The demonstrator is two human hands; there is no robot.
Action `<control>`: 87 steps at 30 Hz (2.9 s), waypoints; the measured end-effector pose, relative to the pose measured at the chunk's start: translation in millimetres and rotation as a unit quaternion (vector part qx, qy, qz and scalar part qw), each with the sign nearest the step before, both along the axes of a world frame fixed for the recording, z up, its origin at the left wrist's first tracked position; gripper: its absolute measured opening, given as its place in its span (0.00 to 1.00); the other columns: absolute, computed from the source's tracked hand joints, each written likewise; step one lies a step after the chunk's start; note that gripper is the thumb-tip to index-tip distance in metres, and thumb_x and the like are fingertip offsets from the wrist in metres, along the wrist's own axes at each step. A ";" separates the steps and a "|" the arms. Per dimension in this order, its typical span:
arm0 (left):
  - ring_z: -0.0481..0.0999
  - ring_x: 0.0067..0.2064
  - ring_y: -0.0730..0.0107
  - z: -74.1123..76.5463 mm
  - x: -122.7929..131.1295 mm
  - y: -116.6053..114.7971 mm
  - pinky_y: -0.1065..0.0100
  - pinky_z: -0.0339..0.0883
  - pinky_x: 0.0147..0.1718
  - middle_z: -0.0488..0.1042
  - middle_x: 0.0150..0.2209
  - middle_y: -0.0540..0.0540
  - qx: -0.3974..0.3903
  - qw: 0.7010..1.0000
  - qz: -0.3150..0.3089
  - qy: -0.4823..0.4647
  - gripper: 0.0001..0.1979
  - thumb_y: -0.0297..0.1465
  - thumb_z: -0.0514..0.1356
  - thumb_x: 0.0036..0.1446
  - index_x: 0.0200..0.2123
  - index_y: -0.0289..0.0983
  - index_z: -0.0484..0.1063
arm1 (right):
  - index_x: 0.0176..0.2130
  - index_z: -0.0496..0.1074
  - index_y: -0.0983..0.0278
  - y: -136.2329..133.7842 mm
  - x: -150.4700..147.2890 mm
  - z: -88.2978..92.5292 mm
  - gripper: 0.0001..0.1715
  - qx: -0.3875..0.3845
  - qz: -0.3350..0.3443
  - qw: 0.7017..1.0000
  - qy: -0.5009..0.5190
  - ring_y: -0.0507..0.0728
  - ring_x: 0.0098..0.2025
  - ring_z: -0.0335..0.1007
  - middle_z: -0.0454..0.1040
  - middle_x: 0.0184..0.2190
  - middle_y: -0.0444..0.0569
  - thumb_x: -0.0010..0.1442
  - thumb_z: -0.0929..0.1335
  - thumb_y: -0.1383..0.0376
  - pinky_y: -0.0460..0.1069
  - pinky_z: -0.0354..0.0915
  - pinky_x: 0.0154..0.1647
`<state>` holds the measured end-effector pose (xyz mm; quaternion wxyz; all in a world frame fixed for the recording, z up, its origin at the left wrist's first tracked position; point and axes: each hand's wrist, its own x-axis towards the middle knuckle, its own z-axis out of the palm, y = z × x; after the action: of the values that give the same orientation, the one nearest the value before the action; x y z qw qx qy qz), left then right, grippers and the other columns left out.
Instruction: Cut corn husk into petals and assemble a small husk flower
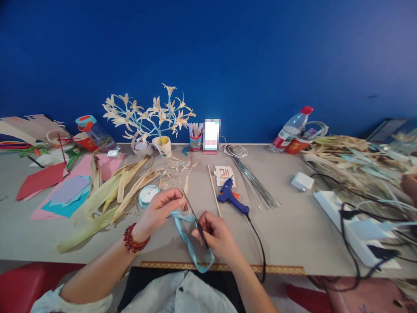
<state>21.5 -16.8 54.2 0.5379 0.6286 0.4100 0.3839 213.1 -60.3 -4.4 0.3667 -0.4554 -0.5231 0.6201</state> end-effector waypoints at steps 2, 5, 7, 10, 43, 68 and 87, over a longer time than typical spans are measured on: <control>0.69 0.31 0.71 0.3 -1.7 -0.1 0.71 0.60 0.30 0.72 0.27 0.47 -0.001 1.000 0.001 0.000 0.11 0.32 0.55 0.60 0.27 0.35 0.69 | 0.25 0.59 0.61 0.3 3.4 -3.1 0.24 0.009 0.004 1.000 -0.010 0.47 0.18 0.53 0.61 0.16 0.36 0.52 0.72 0.50 0.44 0.50 0.20; 0.70 0.31 0.71 -2.4 -5.7 0.9 0.71 0.61 0.31 0.73 0.28 0.48 -0.002 1.000 -0.001 0.010 0.11 0.33 0.55 0.60 0.27 0.35 0.69 | 0.25 0.58 0.61 1.5 8.9 -8.1 0.25 0.006 0.009 1.000 -0.019 0.47 0.18 0.53 0.60 0.16 0.36 0.52 0.72 0.50 0.44 0.50 0.19; 0.70 0.30 0.72 -5.5 -8.6 1.8 0.71 0.61 0.31 0.74 0.27 0.48 -0.008 1.000 -0.011 0.024 0.11 0.34 0.55 0.60 0.27 0.35 0.68 | 0.25 0.58 0.61 3.6 10.2 -8.4 0.25 0.005 0.001 1.000 -0.018 0.48 0.18 0.54 0.60 0.16 0.36 0.51 0.73 0.50 0.44 0.50 0.19; 0.71 0.30 0.71 -9.0 -10.9 2.6 0.71 0.62 0.30 0.74 0.27 0.47 -0.014 0.998 -0.041 0.054 0.11 0.35 0.55 0.60 0.28 0.35 0.68 | 0.28 0.62 0.62 9.7 5.2 -0.9 0.23 0.018 -0.041 0.999 0.015 0.49 0.23 0.60 0.66 0.21 0.39 0.48 0.76 0.53 0.44 0.55 0.23; 0.71 0.38 0.69 -15.3 5.2 -17.6 0.69 0.65 0.40 0.72 0.36 0.47 -0.054 0.978 0.102 -0.171 0.06 0.32 0.61 0.56 0.31 0.36 0.70 | 0.32 0.62 0.62 4.8 -8.6 15.4 0.30 0.009 0.019 0.994 0.107 0.49 0.23 0.54 0.62 0.24 0.41 0.47 0.73 0.43 0.45 0.50 0.22; 0.74 0.35 0.72 -3.5 -3.1 -12.4 0.70 0.67 0.37 0.73 0.34 0.47 -0.083 0.978 0.016 -0.189 0.06 0.30 0.62 0.56 0.30 0.35 0.69 | 0.28 0.58 0.62 -0.9 0.5 9.2 0.32 -0.042 0.080 0.993 0.074 0.46 0.19 0.50 0.61 0.19 0.37 0.43 0.75 0.44 0.43 0.47 0.20; 0.73 0.36 0.71 -0.1 -6.6 -7.9 0.71 0.65 0.37 0.75 0.34 0.46 -0.085 0.989 -0.001 -0.117 0.06 0.31 0.62 0.56 0.31 0.34 0.72 | 0.24 0.58 0.62 1.4 3.6 4.5 0.29 -0.050 0.007 0.997 0.054 0.45 0.15 0.49 0.58 0.14 0.34 0.44 0.76 0.49 0.42 0.46 0.16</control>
<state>14.9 -24.7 54.1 0.6341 0.5316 0.3747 0.4182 216.7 -58.9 0.1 0.3668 -0.4352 -0.4742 0.6717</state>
